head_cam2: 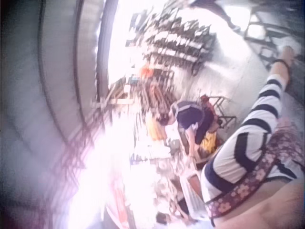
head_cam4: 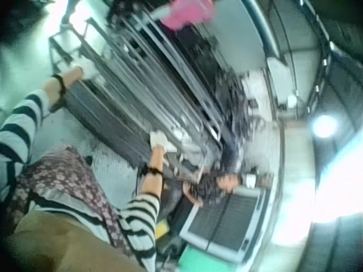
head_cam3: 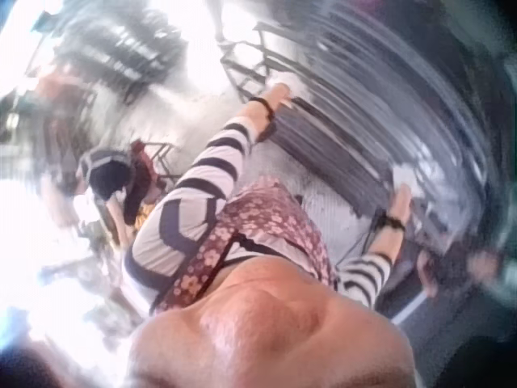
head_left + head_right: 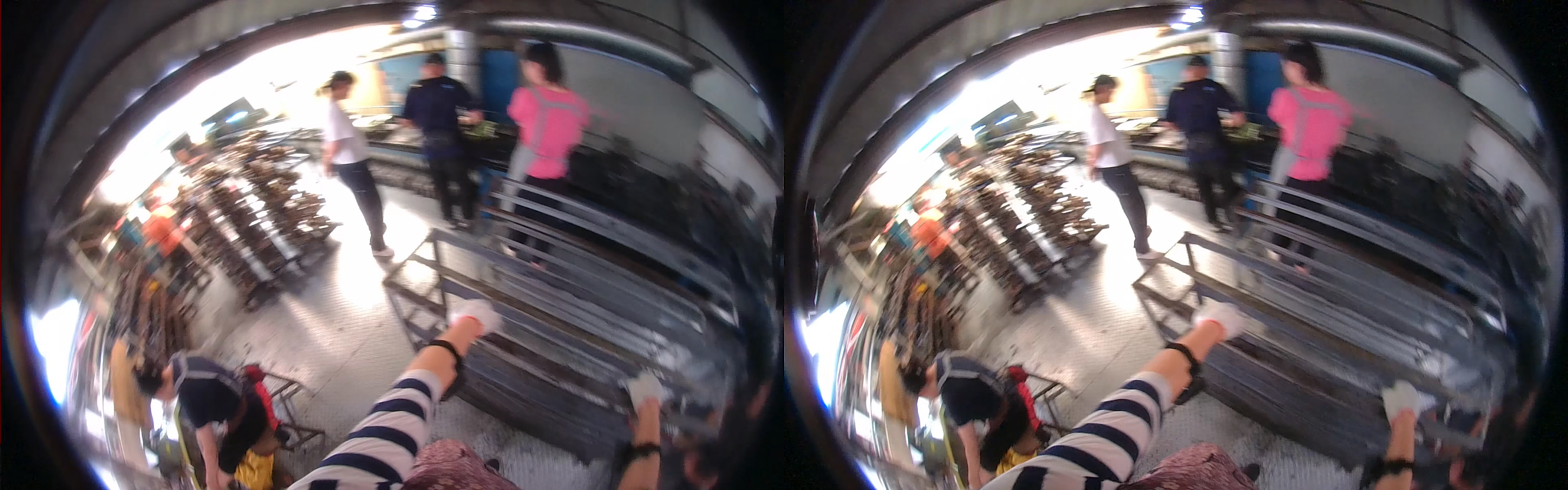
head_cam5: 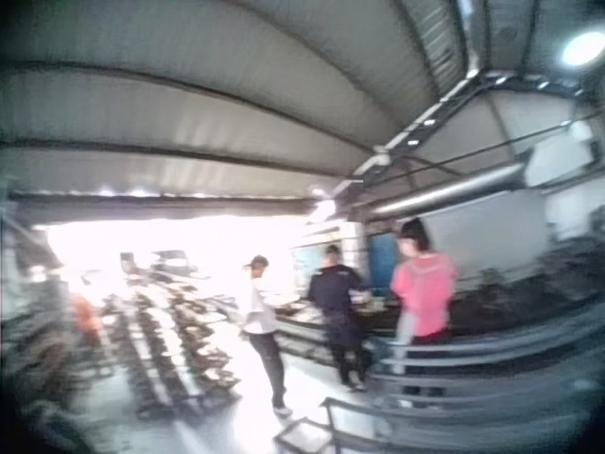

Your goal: Operator works on a shoe lasting machine and adjusts components on a conveyor line.

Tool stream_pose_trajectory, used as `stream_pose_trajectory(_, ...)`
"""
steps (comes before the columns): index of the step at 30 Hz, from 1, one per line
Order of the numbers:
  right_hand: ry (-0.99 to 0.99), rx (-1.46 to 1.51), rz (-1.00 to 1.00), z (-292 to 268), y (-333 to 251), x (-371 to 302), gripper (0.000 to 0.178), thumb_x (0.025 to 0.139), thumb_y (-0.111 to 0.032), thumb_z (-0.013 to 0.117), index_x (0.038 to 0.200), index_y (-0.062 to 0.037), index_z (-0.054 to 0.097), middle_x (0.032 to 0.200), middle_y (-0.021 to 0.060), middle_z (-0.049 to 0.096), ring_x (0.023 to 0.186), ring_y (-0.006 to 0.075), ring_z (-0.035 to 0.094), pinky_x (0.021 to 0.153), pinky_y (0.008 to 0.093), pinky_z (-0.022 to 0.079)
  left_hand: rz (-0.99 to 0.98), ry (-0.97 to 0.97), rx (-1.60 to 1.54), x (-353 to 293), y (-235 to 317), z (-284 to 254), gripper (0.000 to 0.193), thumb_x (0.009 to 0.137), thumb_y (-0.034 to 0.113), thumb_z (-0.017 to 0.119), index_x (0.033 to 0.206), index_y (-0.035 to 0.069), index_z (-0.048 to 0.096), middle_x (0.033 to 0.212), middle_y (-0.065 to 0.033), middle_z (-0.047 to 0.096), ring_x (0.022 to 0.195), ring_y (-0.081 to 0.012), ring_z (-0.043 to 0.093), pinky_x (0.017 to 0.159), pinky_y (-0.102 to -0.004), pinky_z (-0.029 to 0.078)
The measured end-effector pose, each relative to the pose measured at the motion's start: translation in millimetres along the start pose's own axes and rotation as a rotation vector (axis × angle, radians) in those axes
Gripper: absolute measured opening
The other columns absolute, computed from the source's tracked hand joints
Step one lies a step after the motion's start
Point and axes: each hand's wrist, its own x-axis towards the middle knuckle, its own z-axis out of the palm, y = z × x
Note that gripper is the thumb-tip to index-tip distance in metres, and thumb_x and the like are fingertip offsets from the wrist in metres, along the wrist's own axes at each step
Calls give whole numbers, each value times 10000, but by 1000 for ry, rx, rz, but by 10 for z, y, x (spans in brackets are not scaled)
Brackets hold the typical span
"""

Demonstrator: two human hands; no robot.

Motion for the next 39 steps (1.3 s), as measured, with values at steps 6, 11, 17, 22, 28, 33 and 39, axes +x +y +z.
stream_pose_trajectory(6, -66, -35, -16, -100, -208, 254, 473, 847, -406, 559, 1085, -45, 751, 1185, 204, 701, 1128, 387, 658, 984, 472, 510, -227, 33, -187, -104, 11, -290, 616, 927, 501, 443, 1266, 46, 685, 1330, -223, 639, 1245, -370, 613, 1056, -449, 470)
stream_pose_trajectory(11, -78, 13, 37, -180, -58, 184, 456, 842, -405, 577, 1091, -67, 756, 1191, 191, 703, 1131, 379, 659, 981, 470, 511, -232, 32, -197, -19, 219, -319, 580, 907, 473, 473, 1203, 39, 718, 1274, -212, 674, 1214, -371, 631, 1031, -448, 487)
stream_pose_trajectory(17, -72, 22, 11, -174, -41, 148, 466, 857, -434, 588, 1084, -61, 752, 1175, 200, 704, 1129, 381, 656, 986, 464, 505, -232, 41, -212, -42, 173, -266, 549, 907, 443, 473, 1184, 45, 730, 1254, -196, 689, 1189, -366, 644, 1010, -451, 502)
stream_pose_trajectory(22, -39, 3, 44, -209, -25, 79, 457, 853, -393, 560, 1095, -56, 750, 1184, 200, 702, 1134, 375, 657, 993, 465, 506, -253, 91, -220, -85, 253, -300, 567, 901, 452, 480, 1209, 41, 720, 1292, -208, 667, 1240, -367, 620, 1045, -442, 480)
stream_pose_trajectory(28, -84, 11, 37, -177, -130, 143, 482, 865, -435, 548, 1083, -56, 750, 1169, 212, 699, 1123, 392, 655, 978, 473, 511, -242, 22, -238, -113, 148, -343, 536, 855, 423, 527, 1174, 44, 730, 1287, -211, 666, 1225, -372, 622, 1047, -442, 477)
stream_pose_trajectory(33, -75, 34, 28, -128, -79, 162, 475, 876, -450, 568, 1068, -56, 753, 1159, 201, 707, 1117, 380, 661, 973, 461, 516, -262, 62, -233, -33, 114, -268, 513, 853, 417, 523, 1164, 71, 740, 1274, -188, 678, 1221, -375, 620, 1035, -437, 485)
stream_pose_trajectory(39, -88, 24, 26, -200, -102, 110, 484, 880, -453, 566, 1069, -48, 751, 1150, 205, 709, 1111, 375, 665, 971, 461, 517, -253, 10, -215, -49, 141, -276, 529, 881, 427, 485, 1171, 65, 737, 1291, -189, 667, 1235, -381, 609, 1075, -441, 453)
